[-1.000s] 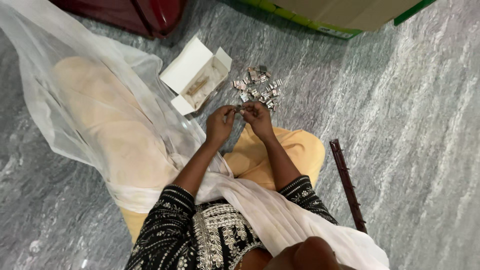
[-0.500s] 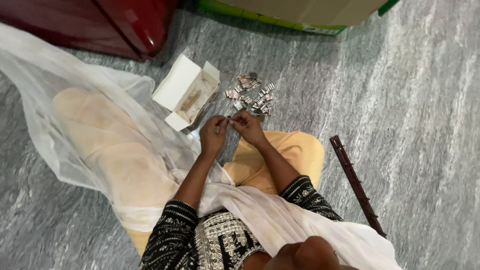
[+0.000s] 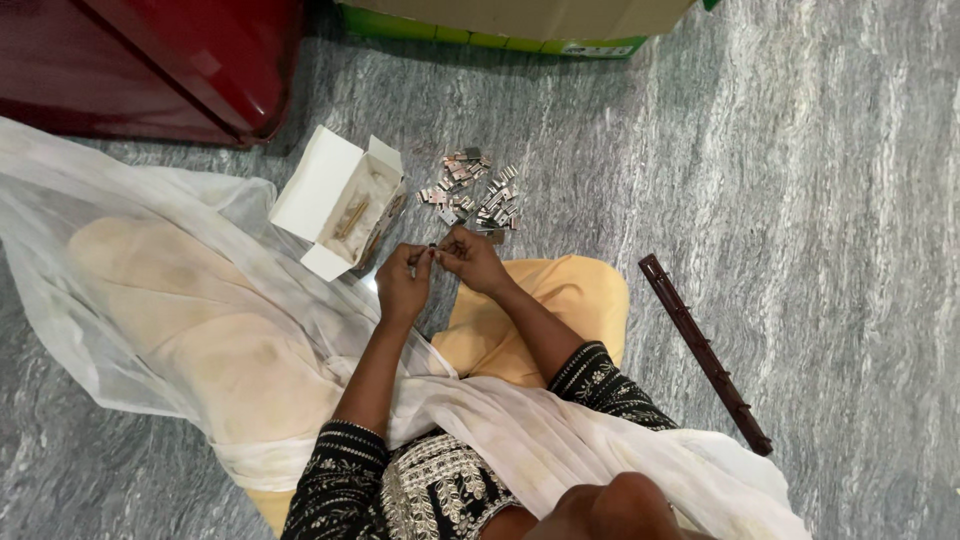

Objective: The person sits on the floor and repeatedly picks up small metallic components, inserts a white piece into each one, and places the assembled unit into a white box. The process is repeated continuously for the duration of the clip.

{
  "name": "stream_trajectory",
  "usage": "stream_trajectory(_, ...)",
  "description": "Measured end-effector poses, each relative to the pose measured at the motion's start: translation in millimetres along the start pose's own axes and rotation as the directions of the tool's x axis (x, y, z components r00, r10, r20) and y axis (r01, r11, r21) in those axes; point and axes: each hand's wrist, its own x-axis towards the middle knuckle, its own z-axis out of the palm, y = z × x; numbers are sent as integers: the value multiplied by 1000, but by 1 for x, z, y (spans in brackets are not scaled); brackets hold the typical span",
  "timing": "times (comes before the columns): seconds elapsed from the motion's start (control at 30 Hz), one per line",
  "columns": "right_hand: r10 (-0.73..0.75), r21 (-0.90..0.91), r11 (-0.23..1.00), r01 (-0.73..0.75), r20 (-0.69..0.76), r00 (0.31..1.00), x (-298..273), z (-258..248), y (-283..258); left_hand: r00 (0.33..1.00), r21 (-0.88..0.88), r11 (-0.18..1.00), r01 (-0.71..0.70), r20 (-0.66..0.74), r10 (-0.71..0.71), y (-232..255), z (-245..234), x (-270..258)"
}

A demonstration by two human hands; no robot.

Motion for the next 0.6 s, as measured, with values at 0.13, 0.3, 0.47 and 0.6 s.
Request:
stream_trajectory(0.13,19,-101,995,-21,-27,999,-2,1,-12,1000,31,999,-9,2,9,2,-1,0)
stream_trajectory(0.3,-40,-81,996,40,5,999,-1,-2,-15,999,21,1000,-21,-30,21,-1,5,-4)
stream_trajectory(0.47,-24,-186,982,14,-53,998,-2,2,-4,998,58,998,17,-58,-14,-8,13,-5)
stream_trajectory(0.6,-35,-39,999,32,-78,996,5,3,10,994,-79,993,91,-51,-96,-10,16,-6)
